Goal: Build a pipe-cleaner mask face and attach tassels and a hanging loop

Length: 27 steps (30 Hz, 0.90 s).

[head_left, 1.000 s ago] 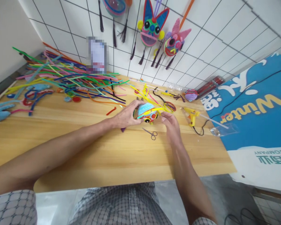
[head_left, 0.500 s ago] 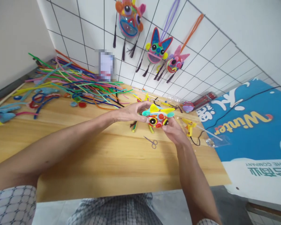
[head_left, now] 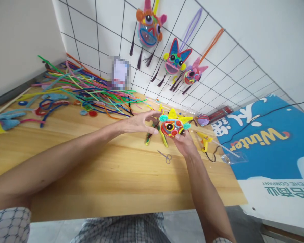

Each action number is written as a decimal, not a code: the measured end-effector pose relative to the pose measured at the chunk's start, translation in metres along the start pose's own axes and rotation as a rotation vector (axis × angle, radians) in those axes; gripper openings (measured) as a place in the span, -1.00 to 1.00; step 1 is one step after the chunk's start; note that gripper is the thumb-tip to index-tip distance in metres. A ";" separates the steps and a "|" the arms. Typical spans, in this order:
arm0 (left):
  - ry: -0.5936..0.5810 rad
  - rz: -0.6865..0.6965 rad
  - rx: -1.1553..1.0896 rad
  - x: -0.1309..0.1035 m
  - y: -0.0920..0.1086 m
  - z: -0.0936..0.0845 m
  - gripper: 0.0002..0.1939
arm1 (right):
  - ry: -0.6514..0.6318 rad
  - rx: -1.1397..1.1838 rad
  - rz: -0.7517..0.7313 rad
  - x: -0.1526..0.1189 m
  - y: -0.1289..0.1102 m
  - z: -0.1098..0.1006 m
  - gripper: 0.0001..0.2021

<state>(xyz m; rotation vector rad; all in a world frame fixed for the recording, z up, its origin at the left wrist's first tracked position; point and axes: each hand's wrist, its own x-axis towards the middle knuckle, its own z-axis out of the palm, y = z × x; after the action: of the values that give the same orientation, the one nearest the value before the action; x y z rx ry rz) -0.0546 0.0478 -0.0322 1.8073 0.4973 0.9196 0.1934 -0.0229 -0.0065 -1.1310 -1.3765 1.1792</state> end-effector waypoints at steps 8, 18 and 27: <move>0.194 -0.127 0.180 -0.012 -0.035 -0.005 -0.34 | 0.133 -0.109 -0.178 0.027 0.013 -0.018 -0.30; 0.187 -0.058 0.463 -0.026 -0.056 0.018 -0.55 | 0.250 -0.852 -0.489 0.010 0.075 -0.019 -0.25; 0.064 0.123 0.622 -0.034 -0.051 0.037 -0.73 | -0.002 -1.003 -0.557 -0.018 0.085 -0.013 -0.24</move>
<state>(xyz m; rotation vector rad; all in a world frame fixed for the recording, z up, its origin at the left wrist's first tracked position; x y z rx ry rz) -0.0434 0.0234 -0.0982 2.3929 0.7818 0.9752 0.2135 -0.0305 -0.0913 -1.2373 -2.1814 0.0314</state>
